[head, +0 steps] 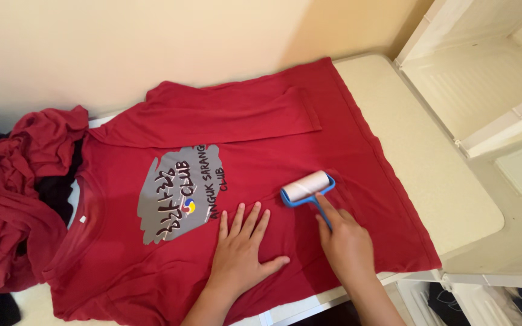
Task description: The person uses a lint roller to remove lint from a red t-shirt laid flat on a white surface. After rolling the entire shirt, the person retrieves a hanger from a nearby wardrobe and places the shirt on the hanger.
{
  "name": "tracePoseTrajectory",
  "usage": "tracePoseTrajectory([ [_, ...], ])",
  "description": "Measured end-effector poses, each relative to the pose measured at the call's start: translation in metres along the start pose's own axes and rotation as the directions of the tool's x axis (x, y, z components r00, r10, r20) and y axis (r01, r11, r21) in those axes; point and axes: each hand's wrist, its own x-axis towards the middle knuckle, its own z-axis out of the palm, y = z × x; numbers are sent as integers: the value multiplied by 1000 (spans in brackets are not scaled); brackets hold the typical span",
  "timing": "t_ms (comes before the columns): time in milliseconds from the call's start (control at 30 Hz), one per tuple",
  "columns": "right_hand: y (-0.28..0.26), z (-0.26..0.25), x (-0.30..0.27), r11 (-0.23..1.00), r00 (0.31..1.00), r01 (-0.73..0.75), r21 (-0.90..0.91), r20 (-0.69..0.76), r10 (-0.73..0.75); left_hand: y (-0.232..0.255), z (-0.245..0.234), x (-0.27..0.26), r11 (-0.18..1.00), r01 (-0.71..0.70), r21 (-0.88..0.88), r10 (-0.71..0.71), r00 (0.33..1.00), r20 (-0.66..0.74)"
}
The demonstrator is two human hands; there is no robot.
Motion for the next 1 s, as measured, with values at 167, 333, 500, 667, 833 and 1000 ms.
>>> tracePoseTrajectory([
  [167,8,-7,-9,999,1000,9,-43,30,-7,2,-4,2,1000,10,-5,-10,999,32],
  [333,44,-31,-56,983,975,-76,-166,194,108,0,-2,0,1000,-3,-14,3,1000,1],
  [500,54,-26,-68,981,981,-186,58,70,182,1,-3,2,1000,-12,-15,12,1000,-8],
  [667,62,-7,-35,957,973,-87,278,-182,142,7,-9,13,1000,26,-11,-26,999,29],
  [833,77,7,-7,931,945,-156,330,-224,238,3,-10,69,999,52,10,-52,999,9],
  [1000,96,12,-4,935,959,-135,328,-196,207,-9,9,156,998,-48,35,53,986,-159],
])
